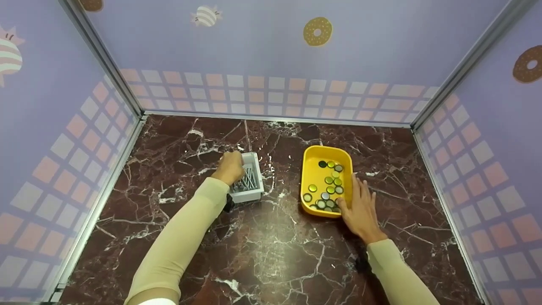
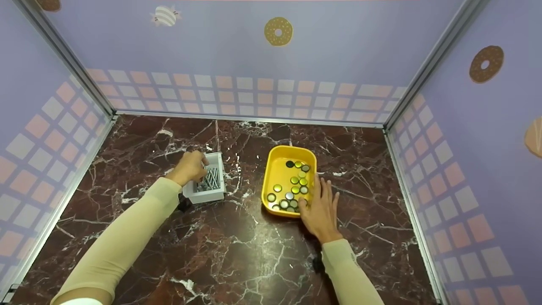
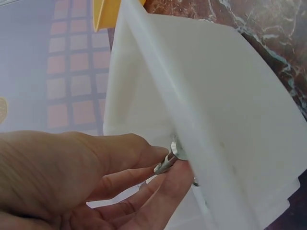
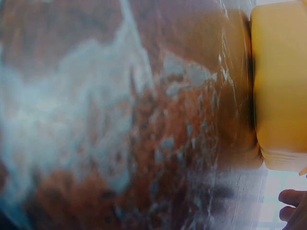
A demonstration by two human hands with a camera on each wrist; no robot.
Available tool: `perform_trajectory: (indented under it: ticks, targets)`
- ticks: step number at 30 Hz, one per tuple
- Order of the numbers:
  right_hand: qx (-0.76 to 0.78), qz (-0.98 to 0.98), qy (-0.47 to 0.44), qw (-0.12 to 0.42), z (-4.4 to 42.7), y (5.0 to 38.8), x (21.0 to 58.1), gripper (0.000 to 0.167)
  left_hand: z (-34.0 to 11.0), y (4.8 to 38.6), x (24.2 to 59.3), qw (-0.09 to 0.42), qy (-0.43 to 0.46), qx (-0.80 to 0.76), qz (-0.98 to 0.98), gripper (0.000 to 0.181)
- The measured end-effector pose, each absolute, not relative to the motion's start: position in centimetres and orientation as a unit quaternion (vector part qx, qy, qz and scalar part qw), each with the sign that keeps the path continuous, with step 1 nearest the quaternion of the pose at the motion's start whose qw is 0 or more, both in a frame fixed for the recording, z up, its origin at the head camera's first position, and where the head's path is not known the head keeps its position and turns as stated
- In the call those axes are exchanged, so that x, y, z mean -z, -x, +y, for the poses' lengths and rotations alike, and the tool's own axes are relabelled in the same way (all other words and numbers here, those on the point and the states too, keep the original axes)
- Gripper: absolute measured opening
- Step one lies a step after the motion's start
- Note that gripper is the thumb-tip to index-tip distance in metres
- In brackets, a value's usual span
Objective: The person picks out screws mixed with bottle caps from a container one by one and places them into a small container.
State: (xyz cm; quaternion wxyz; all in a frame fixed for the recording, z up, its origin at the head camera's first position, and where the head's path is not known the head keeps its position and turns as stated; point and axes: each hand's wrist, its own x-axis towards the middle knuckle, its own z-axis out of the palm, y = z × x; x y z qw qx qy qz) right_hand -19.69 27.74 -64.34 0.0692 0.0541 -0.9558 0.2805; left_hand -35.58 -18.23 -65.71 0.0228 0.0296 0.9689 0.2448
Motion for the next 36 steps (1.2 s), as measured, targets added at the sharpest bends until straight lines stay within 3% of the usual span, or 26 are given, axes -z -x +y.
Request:
perform_trajectory:
  ticks: [4, 8, 11, 18, 30, 36]
  targets:
    - [-0.281, -0.956, -0.054, 0.069, 27.7, 19.7, 64.4, 0.09, -18.4, 37.0, 67.3, 0.029, -0.026, -0.251, 0.967, 0.027]
    - [-0.281, -0.956, -0.055, 0.068, 27.7, 19.7, 64.4, 0.089, -16.9, 34.2, 62.2, 0.071, -0.005, -0.23, 0.971, 0.009]
    - [-0.281, -0.956, -0.054, 0.068, 27.7, 19.7, 64.4, 0.089, -16.1, 33.1, 60.1, 0.084, -0.001, -0.209, 0.974, 0.011]
    - [-0.28, -0.956, -0.054, 0.066, 27.7, 19.7, 64.5, 0.09, -17.4, 38.8, 67.9, 0.087, -0.007, -0.175, 0.981, 0.023]
    - [-0.273, -0.958, -0.053, 0.067, 27.6, 19.7, 64.3, 0.088, -17.1, 39.5, 68.7, 0.07, -0.028, -0.157, 0.985, 0.032]
    - [-0.275, -0.958, -0.052, 0.061, 27.7, 19.8, 64.3, 0.089, -17.2, 38.1, 67.2, 0.041, -0.045, -0.187, 0.98, 0.01]
